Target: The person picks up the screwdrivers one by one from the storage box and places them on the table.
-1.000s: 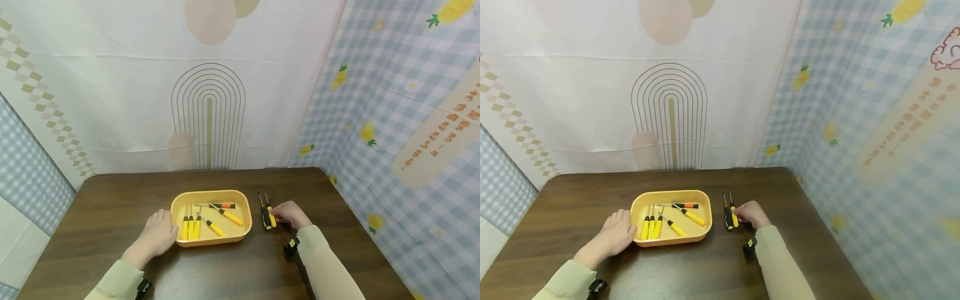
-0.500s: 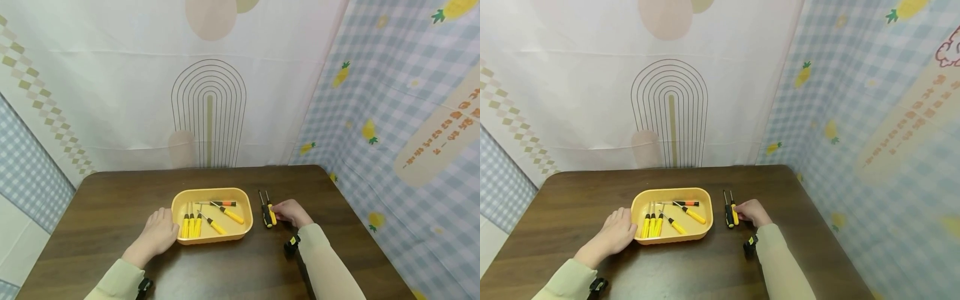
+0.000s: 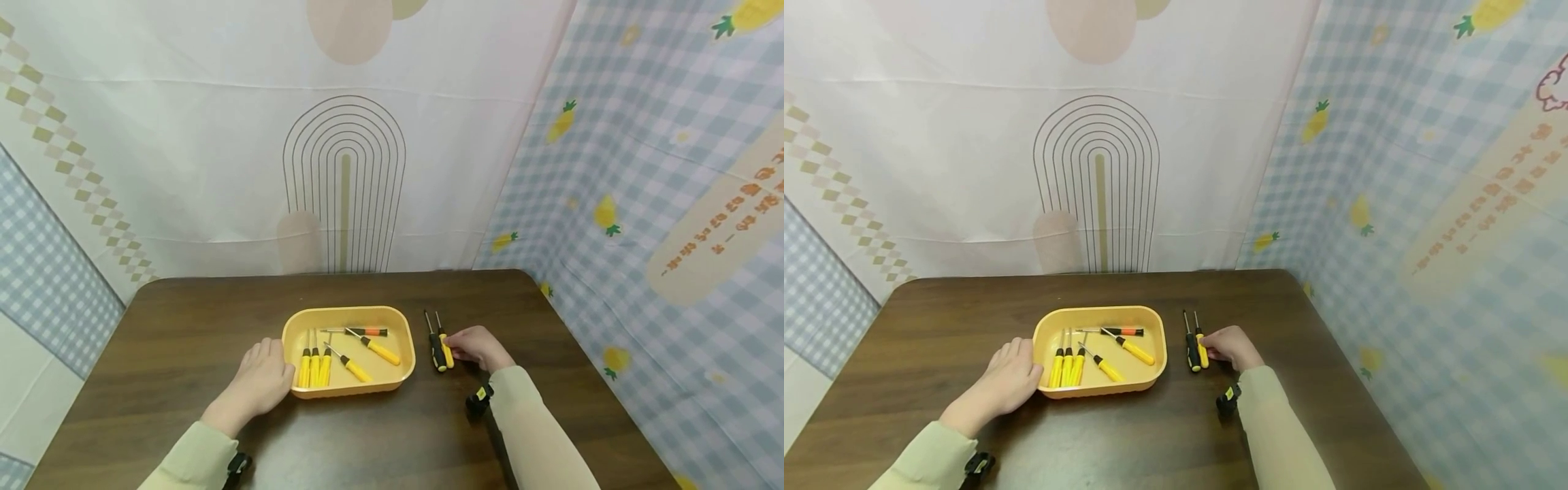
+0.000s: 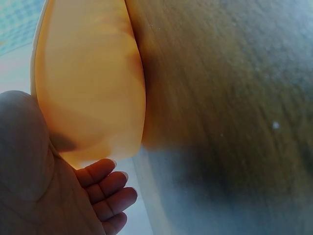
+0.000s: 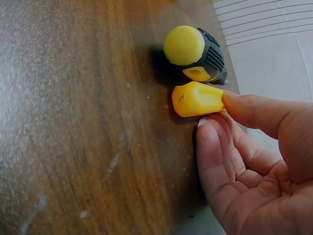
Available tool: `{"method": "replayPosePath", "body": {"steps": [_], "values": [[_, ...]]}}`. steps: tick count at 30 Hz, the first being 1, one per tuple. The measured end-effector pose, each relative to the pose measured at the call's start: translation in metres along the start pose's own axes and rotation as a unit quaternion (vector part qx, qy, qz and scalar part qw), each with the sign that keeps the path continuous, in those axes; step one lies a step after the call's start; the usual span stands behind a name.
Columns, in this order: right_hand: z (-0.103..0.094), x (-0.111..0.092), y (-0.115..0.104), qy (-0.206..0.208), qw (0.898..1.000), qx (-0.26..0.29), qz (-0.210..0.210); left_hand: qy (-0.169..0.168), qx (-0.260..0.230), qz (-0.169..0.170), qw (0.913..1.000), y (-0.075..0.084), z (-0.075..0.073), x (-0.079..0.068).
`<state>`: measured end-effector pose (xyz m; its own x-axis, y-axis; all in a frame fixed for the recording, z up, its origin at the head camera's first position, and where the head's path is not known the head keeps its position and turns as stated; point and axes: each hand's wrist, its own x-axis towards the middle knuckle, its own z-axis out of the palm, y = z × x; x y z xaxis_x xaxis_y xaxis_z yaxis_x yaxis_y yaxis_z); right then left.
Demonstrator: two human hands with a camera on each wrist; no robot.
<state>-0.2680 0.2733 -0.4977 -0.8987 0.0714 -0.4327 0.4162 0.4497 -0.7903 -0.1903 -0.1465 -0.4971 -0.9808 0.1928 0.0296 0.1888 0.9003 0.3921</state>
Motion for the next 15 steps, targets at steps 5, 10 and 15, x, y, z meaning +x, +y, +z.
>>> {"method": "replayPosePath", "body": {"steps": [5,10,15], "values": [[0.0012,0.0006,-0.0014,-0.001,1.000,-0.001,-0.004,0.004,-0.002,0.003,1.0000,-0.0023,-0.0003,0.0007],[0.0016,0.0004,-0.0011,0.002,1.000,0.000,-0.002,0.005,-0.004,0.000,1.0000,-0.0039,0.0012,0.0013],[-0.0012,-0.0018,0.0019,0.005,1.000,-0.001,-0.002,0.004,-0.008,0.004,1.0000,-0.0023,0.0015,0.0015]]}}
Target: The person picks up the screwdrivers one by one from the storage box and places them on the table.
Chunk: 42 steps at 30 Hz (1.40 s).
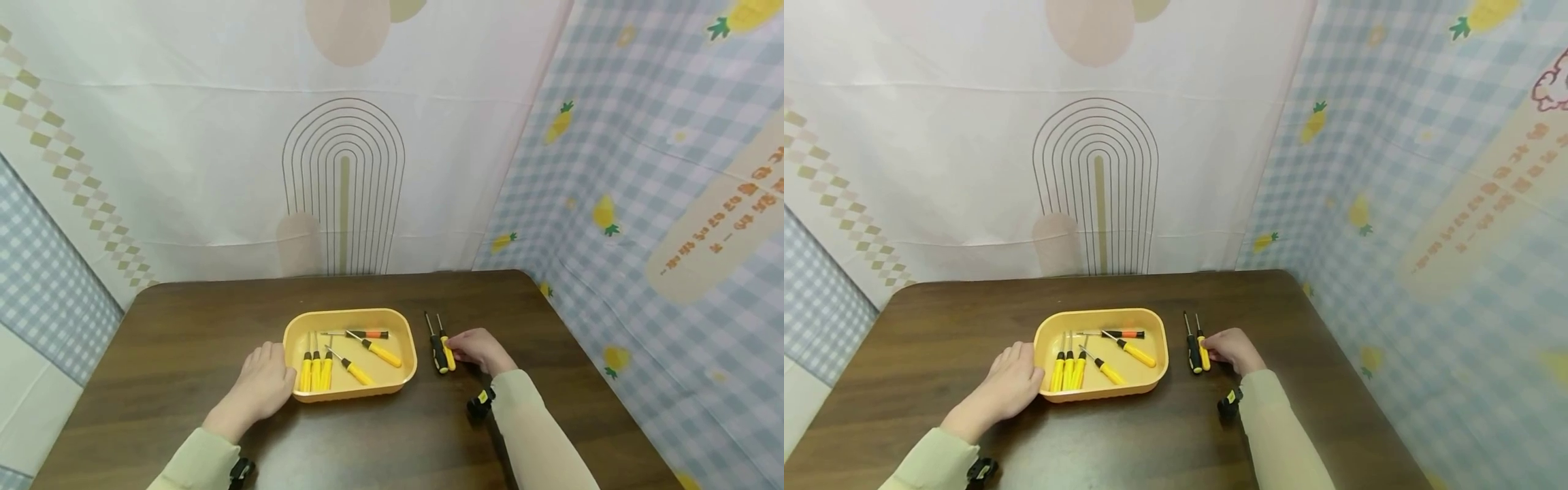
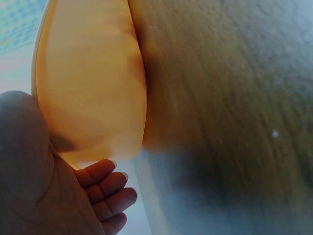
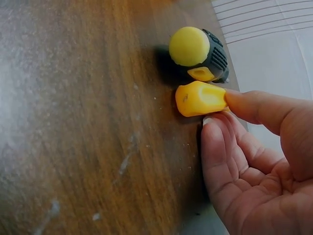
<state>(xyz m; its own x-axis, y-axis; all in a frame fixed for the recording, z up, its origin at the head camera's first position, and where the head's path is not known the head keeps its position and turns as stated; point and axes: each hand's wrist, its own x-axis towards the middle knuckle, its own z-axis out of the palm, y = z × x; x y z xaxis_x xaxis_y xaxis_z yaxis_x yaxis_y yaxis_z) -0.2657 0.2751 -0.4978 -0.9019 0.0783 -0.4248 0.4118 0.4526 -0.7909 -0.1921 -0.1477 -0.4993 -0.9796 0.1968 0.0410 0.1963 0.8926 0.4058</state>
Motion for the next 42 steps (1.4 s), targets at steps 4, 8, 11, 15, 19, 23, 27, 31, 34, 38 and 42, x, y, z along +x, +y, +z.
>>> {"method": "replayPosePath", "body": {"steps": [4,8,11,15,19,23,27,31,34,38,42], "values": [[-0.002,-0.001,0.001,0.003,1.000,-0.003,-0.009,0.006,-0.003,0.008,0.9999,0.001,0.001,0.000],[-0.001,0.000,0.002,-0.003,1.000,-0.001,-0.008,0.008,-0.002,0.010,0.9999,0.000,0.002,-0.001],[0.000,0.000,0.003,0.001,1.000,-0.001,-0.005,0.008,-0.004,0.007,0.9999,-0.001,0.002,-0.001],[-0.001,-0.002,0.006,0.014,1.000,0.019,-0.001,0.007,-0.004,0.005,1.0000,0.000,0.003,0.001],[-0.004,-0.002,0.011,0.022,0.998,0.051,-0.003,-0.001,0.000,0.002,1.0000,0.001,0.004,0.001],[-0.007,-0.005,0.010,0.029,0.997,0.067,-0.037,-0.002,0.000,0.003,1.0000,0.001,0.003,0.000],[-0.005,-0.011,-0.005,0.025,0.995,0.064,-0.075,0.001,0.000,0.004,1.0000,0.000,0.002,-0.001],[0.004,-0.016,-0.027,0.008,0.995,0.039,-0.093,-0.002,0.001,-0.001,1.0000,-0.001,0.002,-0.002],[0.012,-0.021,-0.042,-0.003,0.995,0.016,-0.101,-0.001,0.000,0.000,1.0000,-0.001,0.002,-0.001],[0.025,-0.025,-0.058,-0.016,0.993,-0.005,-0.116,0.004,0.002,0.003,1.0000,0.000,0.002,-0.001],[0.038,-0.028,-0.069,-0.029,0.990,-0.014,-0.137,0.005,0.004,0.002,1.0000,0.001,0.000,-0.001]]}}
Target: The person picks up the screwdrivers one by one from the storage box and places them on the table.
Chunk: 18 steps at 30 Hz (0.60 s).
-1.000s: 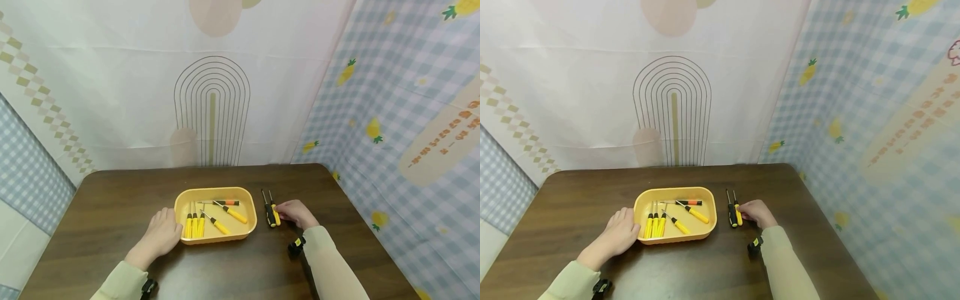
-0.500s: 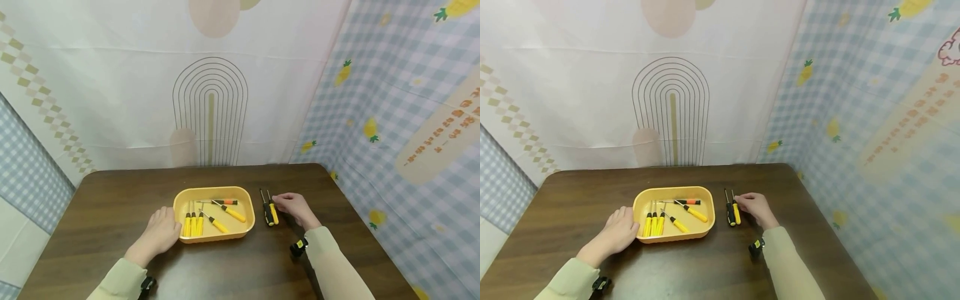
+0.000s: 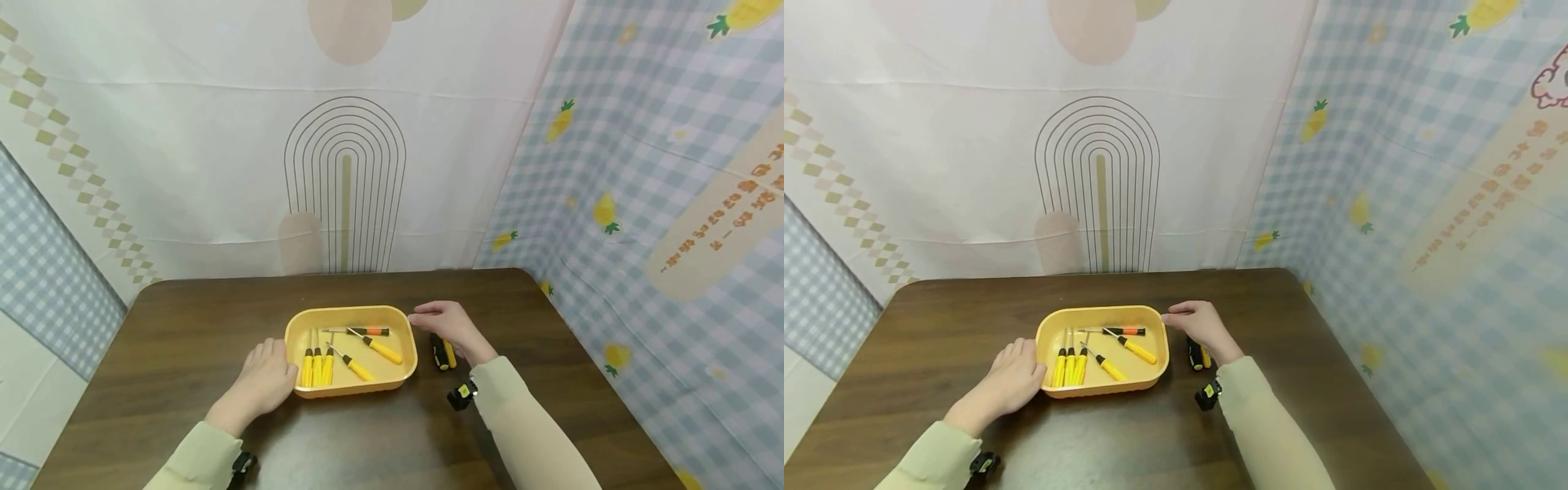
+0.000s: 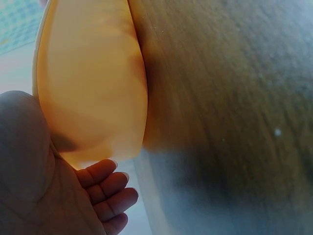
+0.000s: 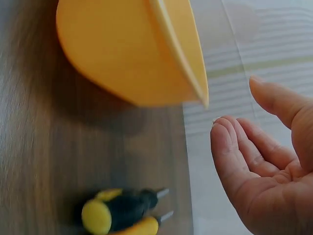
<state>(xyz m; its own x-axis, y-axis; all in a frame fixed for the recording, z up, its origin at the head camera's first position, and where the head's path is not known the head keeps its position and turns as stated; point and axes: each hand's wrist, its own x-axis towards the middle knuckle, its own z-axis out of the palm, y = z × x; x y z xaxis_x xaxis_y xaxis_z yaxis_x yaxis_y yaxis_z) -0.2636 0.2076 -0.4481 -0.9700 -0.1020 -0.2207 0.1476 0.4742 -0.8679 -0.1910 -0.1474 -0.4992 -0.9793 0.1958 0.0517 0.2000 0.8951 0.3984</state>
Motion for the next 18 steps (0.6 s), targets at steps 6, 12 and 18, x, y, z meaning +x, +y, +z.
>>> {"method": "replayPosePath", "body": {"steps": [6,12,18], "values": [[0.021,0.000,-0.013,-0.036,0.999,-0.003,-0.029,-0.006,0.000,-0.008,1.0000,0.000,-0.001,0.000],[0.045,-0.001,-0.024,-0.058,0.997,-0.027,-0.047,-0.008,0.005,-0.009,0.9999,0.000,0.001,0.001],[0.066,0.002,-0.029,-0.056,0.996,-0.058,-0.044,-0.004,0.006,-0.011,0.9999,0.000,0.002,0.000]]}}
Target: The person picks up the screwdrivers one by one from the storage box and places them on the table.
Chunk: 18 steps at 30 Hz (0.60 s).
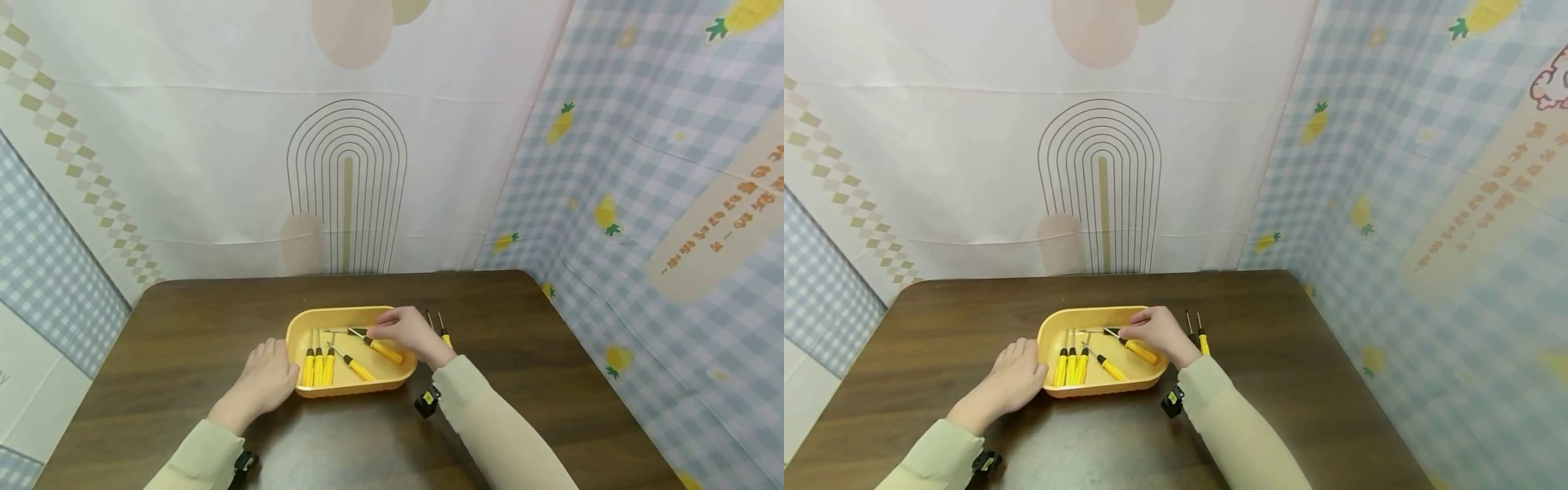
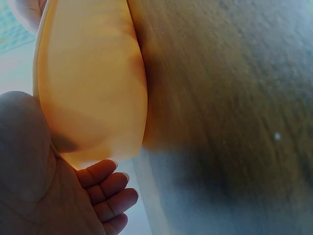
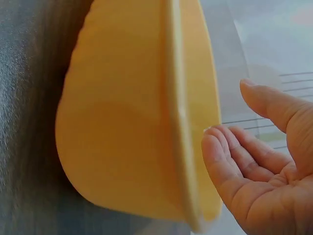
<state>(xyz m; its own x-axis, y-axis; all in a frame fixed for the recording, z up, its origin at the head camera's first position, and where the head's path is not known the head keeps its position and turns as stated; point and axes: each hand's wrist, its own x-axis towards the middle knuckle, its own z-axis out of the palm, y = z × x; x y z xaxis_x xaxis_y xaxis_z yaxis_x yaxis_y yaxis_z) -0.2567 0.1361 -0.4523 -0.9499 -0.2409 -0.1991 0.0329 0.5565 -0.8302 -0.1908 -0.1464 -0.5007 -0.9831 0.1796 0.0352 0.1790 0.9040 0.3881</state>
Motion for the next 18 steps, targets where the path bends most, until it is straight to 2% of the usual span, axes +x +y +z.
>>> {"method": "replayPosePath", "body": {"steps": [8,15,18], "values": [[0.015,0.009,0.003,0.029,0.998,-0.043,0.041,0.002,0.002,0.002,1.0000,0.000,0.000,0.000],[0.024,0.011,0.005,0.037,0.997,-0.032,0.059,0.002,0.002,0.001,1.0000,0.001,-0.001,0.000],[0.028,0.013,0.008,0.033,0.998,-0.028,0.055,-0.002,0.001,0.001,1.0000,0.001,0.000,0.000]]}}
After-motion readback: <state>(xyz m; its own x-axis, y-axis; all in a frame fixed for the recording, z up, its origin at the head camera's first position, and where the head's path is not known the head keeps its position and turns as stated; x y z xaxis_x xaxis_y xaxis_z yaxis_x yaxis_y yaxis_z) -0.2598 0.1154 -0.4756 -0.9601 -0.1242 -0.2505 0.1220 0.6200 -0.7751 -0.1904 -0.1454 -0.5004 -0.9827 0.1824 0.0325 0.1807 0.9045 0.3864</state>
